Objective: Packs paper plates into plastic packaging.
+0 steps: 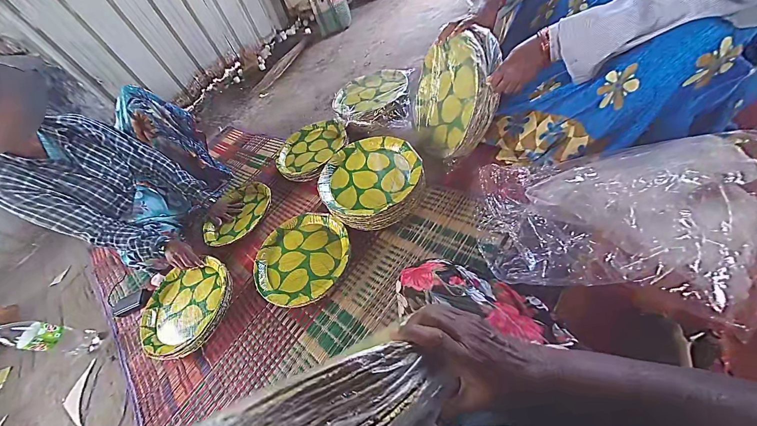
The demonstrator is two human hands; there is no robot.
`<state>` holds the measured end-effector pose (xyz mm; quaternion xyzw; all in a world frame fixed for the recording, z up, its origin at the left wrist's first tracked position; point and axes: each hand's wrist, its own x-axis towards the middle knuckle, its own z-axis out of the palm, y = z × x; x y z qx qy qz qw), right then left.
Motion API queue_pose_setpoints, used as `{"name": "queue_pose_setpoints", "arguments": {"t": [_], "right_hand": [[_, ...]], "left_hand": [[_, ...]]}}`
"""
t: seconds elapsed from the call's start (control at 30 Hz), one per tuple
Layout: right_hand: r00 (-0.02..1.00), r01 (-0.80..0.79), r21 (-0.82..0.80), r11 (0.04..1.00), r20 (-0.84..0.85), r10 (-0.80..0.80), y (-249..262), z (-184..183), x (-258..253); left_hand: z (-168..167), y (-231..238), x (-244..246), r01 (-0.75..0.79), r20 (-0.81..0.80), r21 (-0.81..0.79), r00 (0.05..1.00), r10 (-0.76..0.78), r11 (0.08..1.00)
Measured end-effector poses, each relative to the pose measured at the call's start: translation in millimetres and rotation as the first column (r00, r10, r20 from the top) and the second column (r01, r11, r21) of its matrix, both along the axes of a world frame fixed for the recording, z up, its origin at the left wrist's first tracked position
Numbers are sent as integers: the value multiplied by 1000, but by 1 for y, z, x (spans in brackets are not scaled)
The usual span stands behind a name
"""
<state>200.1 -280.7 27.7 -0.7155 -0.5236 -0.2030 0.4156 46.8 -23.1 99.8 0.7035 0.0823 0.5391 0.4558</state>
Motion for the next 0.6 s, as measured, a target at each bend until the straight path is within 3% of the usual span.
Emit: {"name": "queue_pose_setpoints", "arguments": {"t": [0.1,0.2,0.27,0.3,0.37,0.4,0.53,0.6], "right_hand": [[980,149,121,981,115,-163,6,10,15],[919,243,154,958,278,-279,10,3,58],[869,268,108,957,401,-289,9,-9,93],[839,295,82,952,455,-299,9,-14,110],[792,357,65,932,507,-339,8,-23,143],[781,383,66,921,510,-361,8,-23,160],[667,496,111,861,586,-460,20,-1,264],[662,586,76,807,530,-531,33,26,326]], "left_hand": [[-12,27,17,127,-189,205,978,-88,970],[-104,52,26,65,-411,232,911,37,971],[-173,49,21,26,-653,172,751,94,985],[-197,45,18,26,-774,153,624,104,988],[-212,43,21,76,-917,171,377,130,982],[-213,43,24,103,-930,197,335,153,975],[-218,51,36,156,-910,285,352,217,946],[-220,52,38,169,-912,290,349,218,942]]}}
